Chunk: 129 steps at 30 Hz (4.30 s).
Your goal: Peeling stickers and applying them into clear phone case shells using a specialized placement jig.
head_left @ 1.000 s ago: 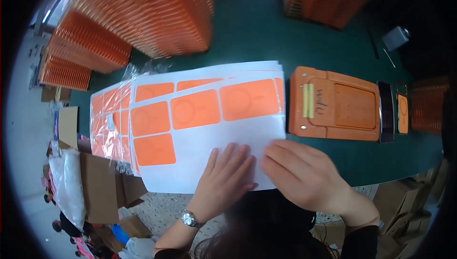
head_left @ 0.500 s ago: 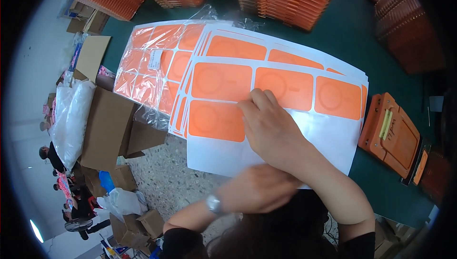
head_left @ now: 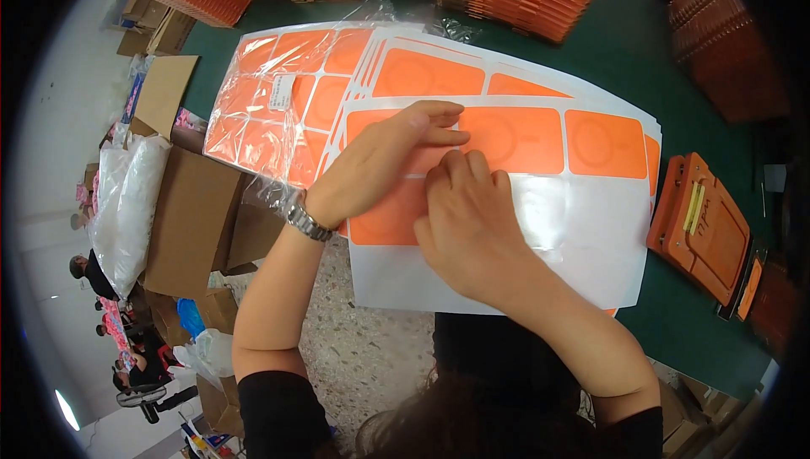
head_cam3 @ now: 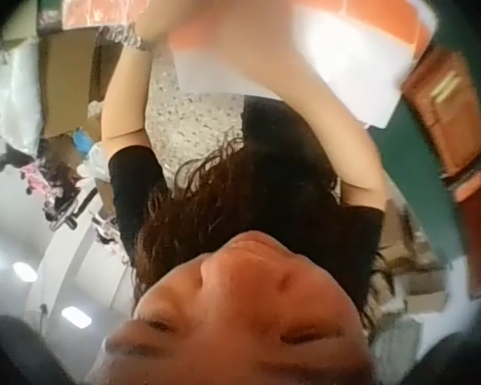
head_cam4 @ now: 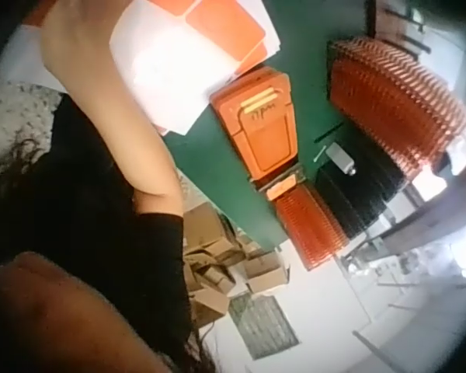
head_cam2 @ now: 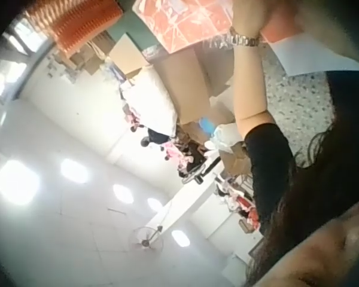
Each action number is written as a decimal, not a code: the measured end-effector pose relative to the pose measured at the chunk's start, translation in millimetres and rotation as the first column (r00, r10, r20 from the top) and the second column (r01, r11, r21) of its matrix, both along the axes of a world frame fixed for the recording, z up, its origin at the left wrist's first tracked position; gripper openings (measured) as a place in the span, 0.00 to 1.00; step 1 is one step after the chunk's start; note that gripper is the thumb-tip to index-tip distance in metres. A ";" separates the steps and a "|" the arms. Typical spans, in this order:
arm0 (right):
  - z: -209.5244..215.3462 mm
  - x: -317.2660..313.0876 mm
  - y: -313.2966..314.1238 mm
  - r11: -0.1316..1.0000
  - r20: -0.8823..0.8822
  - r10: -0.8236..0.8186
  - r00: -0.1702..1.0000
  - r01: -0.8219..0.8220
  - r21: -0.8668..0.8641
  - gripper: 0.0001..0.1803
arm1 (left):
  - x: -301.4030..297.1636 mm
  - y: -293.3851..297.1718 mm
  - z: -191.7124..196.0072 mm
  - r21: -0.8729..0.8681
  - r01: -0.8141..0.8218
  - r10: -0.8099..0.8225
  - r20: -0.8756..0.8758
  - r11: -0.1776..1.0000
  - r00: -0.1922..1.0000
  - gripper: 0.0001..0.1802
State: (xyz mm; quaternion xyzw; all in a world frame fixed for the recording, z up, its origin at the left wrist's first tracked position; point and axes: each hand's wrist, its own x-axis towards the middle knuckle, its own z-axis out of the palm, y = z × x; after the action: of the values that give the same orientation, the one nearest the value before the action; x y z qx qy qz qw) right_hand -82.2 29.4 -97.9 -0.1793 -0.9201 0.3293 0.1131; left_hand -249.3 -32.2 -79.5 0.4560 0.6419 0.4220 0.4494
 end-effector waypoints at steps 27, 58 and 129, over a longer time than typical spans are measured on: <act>34.5 43.2 -14.7 0.999 -0.417 -0.031 0.908 0.033 -0.004 0.06 | -18.5 21.9 15.1 -0.190 0.242 -0.183 0.281 0.952 0.942 0.42; 30.6 348.8 142.6 0.758 -0.315 -0.549 0.774 0.620 0.203 0.12 | 124.5 371.4 117.7 0.708 0.440 0.260 -0.648 0.553 0.716 0.28; 46.3 325.3 161.4 0.867 -0.210 -0.287 0.935 0.347 0.358 0.07 | 158.7 144.5 19.2 0.548 0.082 -0.071 -0.042 0.832 0.997 0.03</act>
State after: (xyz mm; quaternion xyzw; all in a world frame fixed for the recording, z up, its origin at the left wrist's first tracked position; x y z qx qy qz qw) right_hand 243.1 190.7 -51.6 -0.2769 -0.9137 0.1294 0.2680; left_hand -90.7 112.4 -60.3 0.5952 0.4793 0.5655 0.3100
